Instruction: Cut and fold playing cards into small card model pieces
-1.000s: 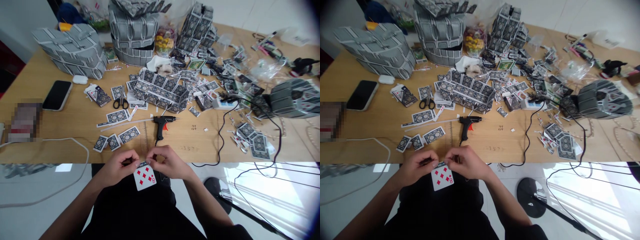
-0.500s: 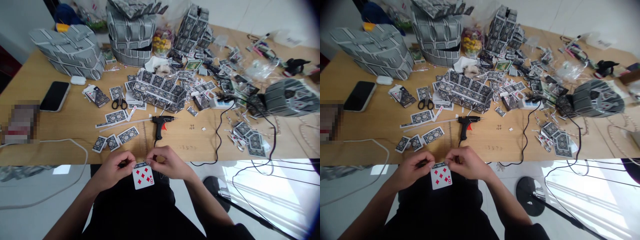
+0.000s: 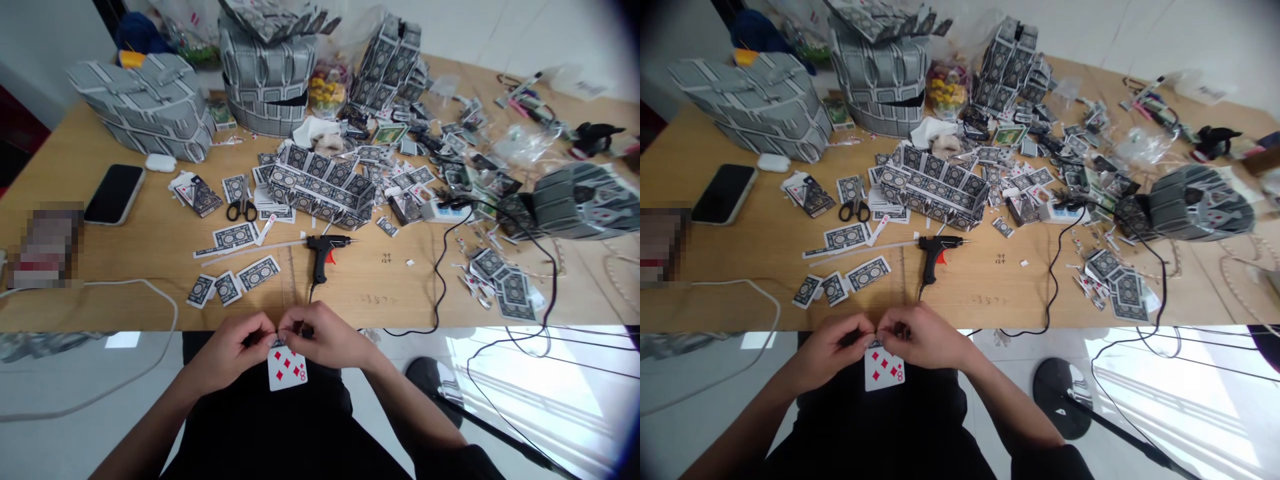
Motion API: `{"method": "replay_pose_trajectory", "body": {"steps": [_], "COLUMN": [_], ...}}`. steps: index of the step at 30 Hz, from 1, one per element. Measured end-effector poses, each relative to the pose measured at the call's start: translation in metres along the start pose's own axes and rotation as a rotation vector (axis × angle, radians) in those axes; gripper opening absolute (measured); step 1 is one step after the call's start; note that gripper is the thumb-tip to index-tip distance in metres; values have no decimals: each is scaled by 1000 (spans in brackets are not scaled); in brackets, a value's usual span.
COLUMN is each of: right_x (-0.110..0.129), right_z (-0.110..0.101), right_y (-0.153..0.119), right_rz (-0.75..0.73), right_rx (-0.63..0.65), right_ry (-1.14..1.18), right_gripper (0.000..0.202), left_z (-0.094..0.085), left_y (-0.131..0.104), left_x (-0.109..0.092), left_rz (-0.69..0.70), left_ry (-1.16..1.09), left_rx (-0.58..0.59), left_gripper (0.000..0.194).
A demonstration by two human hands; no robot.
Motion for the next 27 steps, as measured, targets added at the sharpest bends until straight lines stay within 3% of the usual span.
{"method": "replay_pose_trajectory", "body": {"steps": [9, 19, 27], "right_x": [2, 0, 2], "right_z": [-14, -2, -9], "right_y": [-8, -4, -7], "right_rz": [-18, -44, -88], "right_rx": [37, -9, 15], "right_ry": [11, -1, -41], "right_gripper": [9, 18, 18], "left_z": [-10, -7, -9], "left_y": [-4, -1, 1], "left_x": [4, 5, -4], "left_rz": [63, 39, 123], "left_ry": [38, 53, 13], "left_rx": [-11, -18, 25], "left_gripper": [19, 22, 19]}}
Point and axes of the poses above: each hand's wrist, its own y-axis towards the middle knuckle, its own z-axis out of the palm, x = y × z, the point moved 1 cm from there along y, towards the middle knuckle, and after that the axes turned 10 degrees about x, right-handed, at the moved point
